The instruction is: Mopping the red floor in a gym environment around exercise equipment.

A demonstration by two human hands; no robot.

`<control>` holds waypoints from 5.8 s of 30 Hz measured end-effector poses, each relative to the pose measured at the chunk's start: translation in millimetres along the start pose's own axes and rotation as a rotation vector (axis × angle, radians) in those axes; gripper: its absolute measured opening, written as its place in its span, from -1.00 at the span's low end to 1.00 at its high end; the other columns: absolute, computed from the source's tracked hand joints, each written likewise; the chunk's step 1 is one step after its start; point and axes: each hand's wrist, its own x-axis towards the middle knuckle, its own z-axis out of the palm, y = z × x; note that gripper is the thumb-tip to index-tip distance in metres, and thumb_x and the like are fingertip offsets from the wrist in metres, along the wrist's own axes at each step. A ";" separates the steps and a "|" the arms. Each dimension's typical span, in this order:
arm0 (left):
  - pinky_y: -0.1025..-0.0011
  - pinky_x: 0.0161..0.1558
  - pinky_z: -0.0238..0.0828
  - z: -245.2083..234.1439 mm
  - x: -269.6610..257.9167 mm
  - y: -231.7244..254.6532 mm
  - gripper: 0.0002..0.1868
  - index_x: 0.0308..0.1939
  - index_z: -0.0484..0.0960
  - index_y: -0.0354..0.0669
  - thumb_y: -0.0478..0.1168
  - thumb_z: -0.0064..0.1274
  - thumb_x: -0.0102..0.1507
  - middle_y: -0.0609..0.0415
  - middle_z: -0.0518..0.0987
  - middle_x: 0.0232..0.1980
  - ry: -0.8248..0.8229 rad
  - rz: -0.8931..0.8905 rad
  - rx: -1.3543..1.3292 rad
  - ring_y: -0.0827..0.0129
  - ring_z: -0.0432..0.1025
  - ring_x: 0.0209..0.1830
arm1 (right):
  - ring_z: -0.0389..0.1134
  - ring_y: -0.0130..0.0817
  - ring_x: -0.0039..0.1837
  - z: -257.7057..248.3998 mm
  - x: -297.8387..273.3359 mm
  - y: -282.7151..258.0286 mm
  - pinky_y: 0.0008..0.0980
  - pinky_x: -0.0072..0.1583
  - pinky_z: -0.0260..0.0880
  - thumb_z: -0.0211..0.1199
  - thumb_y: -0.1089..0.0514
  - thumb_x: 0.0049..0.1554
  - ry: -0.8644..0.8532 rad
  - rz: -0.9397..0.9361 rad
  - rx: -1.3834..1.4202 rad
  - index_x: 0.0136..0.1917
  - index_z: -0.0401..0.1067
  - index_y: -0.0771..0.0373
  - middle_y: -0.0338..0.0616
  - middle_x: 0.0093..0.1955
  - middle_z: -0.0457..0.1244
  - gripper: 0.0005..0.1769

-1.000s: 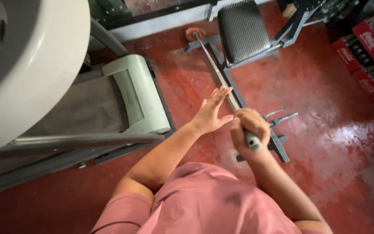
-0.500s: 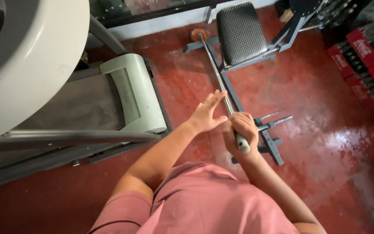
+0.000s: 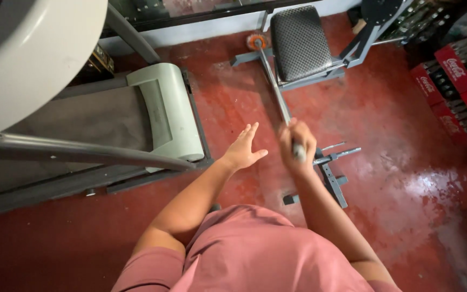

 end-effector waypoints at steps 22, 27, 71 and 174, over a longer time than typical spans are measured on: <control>-0.11 0.29 0.28 148.8 50.8 -14.8 -0.76 -0.28 0.54 0.24 0.15 0.01 0.38 0.30 0.64 0.09 0.535 0.484 0.447 0.39 0.42 0.35 | 0.33 0.23 0.36 -105.4 -120.3 -73.0 0.03 0.25 0.45 0.41 0.08 0.14 -0.393 0.168 -0.140 -0.29 0.50 0.09 -0.05 0.33 0.41 -0.80; 0.11 0.34 0.17 178.4 32.9 -11.3 -0.84 -0.34 0.55 0.34 0.13 0.08 0.29 0.46 0.63 -0.08 0.858 0.506 0.602 0.54 0.46 0.21 | 0.31 0.25 0.37 -131.7 -137.4 -81.5 0.11 0.36 0.33 0.40 0.14 0.12 -0.433 0.091 -0.009 -0.30 0.47 0.14 0.09 0.30 0.40 -0.81; 0.20 -0.46 0.34 210.6 -138.3 272.2 -0.56 -0.74 0.27 0.04 -0.08 0.02 0.20 0.06 0.35 -0.73 0.746 0.671 0.067 0.06 0.40 -0.63 | 0.18 -0.38 -0.32 -325.2 -141.2 -184.0 -0.29 -0.23 0.31 0.20 0.22 0.15 -0.107 0.020 0.431 -0.21 0.35 0.24 -0.12 -0.33 0.24 -0.89; -0.35 0.26 0.21 174.0 -288.8 106.5 0.15 0.62 0.04 -0.17 0.01 0.29 0.05 -0.21 0.13 0.64 0.263 0.609 0.315 -0.16 0.08 0.61 | 0.49 -0.10 -0.02 -143.1 -247.2 -258.9 -0.22 0.09 0.47 0.39 0.37 -0.01 -0.081 0.069 -0.222 -0.09 0.67 0.17 -0.13 -0.13 0.45 -0.78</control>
